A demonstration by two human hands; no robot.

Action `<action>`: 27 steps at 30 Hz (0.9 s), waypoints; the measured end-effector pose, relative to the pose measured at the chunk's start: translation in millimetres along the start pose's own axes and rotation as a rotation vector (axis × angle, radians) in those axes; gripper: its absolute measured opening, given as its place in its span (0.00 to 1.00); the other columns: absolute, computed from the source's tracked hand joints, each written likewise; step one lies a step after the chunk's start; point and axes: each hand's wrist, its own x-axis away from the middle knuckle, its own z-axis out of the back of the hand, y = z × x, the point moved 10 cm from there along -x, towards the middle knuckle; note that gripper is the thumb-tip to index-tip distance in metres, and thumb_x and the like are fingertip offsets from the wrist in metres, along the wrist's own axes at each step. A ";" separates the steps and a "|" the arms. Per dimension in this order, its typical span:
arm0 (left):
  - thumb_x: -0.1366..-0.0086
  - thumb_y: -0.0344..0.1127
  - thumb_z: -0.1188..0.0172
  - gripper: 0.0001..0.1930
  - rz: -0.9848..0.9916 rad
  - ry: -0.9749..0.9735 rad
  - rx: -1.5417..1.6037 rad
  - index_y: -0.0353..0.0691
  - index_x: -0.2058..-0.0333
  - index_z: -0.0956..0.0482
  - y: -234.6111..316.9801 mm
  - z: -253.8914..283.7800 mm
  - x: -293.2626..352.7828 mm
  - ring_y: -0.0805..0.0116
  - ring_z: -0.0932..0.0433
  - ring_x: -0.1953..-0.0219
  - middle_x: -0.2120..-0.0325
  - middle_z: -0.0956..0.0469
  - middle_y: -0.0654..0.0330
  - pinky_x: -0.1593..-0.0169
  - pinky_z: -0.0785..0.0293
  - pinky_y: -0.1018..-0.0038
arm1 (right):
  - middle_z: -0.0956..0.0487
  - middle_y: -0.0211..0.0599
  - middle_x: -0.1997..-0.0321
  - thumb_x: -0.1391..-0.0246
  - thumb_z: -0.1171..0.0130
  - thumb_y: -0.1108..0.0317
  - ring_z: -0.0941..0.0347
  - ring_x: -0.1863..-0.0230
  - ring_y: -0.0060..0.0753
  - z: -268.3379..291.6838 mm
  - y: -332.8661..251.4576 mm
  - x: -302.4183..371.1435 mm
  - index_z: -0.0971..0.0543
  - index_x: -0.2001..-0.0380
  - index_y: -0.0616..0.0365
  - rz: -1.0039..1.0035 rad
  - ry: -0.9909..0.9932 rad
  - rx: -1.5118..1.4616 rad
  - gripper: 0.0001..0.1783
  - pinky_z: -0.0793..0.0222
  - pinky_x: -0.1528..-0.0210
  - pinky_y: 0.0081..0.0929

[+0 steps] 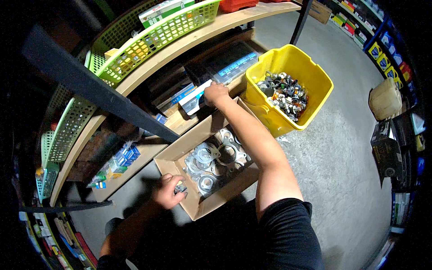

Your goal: The person walks through a parts store, selects small automotive components from a yellow bin, and returns to a garage. They connect a small electrical component to a vehicle's wiring harness near the front bumper, then put on gloves and continue working on the vehicle's front end.

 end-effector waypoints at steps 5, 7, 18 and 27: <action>0.51 0.35 0.35 0.21 0.149 -0.033 0.062 0.36 0.58 0.27 -8.0 6.7 4.9 0.56 0.27 0.69 0.74 0.28 0.51 0.64 0.31 0.64 | 0.27 0.49 0.45 0.45 0.50 0.63 0.28 0.45 0.50 -6.1 -10.9 -19.1 0.21 0.54 0.54 0.025 -0.013 0.116 0.17 0.31 0.46 0.45; 0.51 0.36 0.39 0.22 0.108 -0.033 0.026 0.36 0.56 0.28 -3.9 13.0 12.9 0.51 0.26 0.65 0.70 0.25 0.49 0.61 0.30 0.61 | 0.25 0.46 0.47 0.46 0.48 0.62 0.27 0.46 0.50 -4.2 -24.3 -11.0 0.20 0.56 0.54 0.022 -0.028 0.103 0.16 0.31 0.46 0.46; 0.51 0.38 0.41 0.21 0.058 0.012 -0.035 0.41 0.56 0.28 13.2 14.7 16.7 0.51 0.26 0.64 0.72 0.25 0.51 0.59 0.29 0.59 | 0.23 0.47 0.54 0.51 0.45 0.64 0.25 0.53 0.53 -0.5 -37.9 -18.7 0.21 0.63 0.56 0.164 0.160 0.180 0.13 0.28 0.53 0.47; 0.51 0.37 0.42 0.18 0.077 0.032 -0.039 0.40 0.59 0.27 10.1 22.4 23.4 0.52 0.25 0.63 0.72 0.24 0.52 0.59 0.28 0.59 | 0.22 0.56 0.62 0.53 0.44 0.63 0.25 0.57 0.57 4.5 -55.8 -6.6 0.22 0.66 0.61 0.255 0.168 0.165 0.14 0.28 0.57 0.47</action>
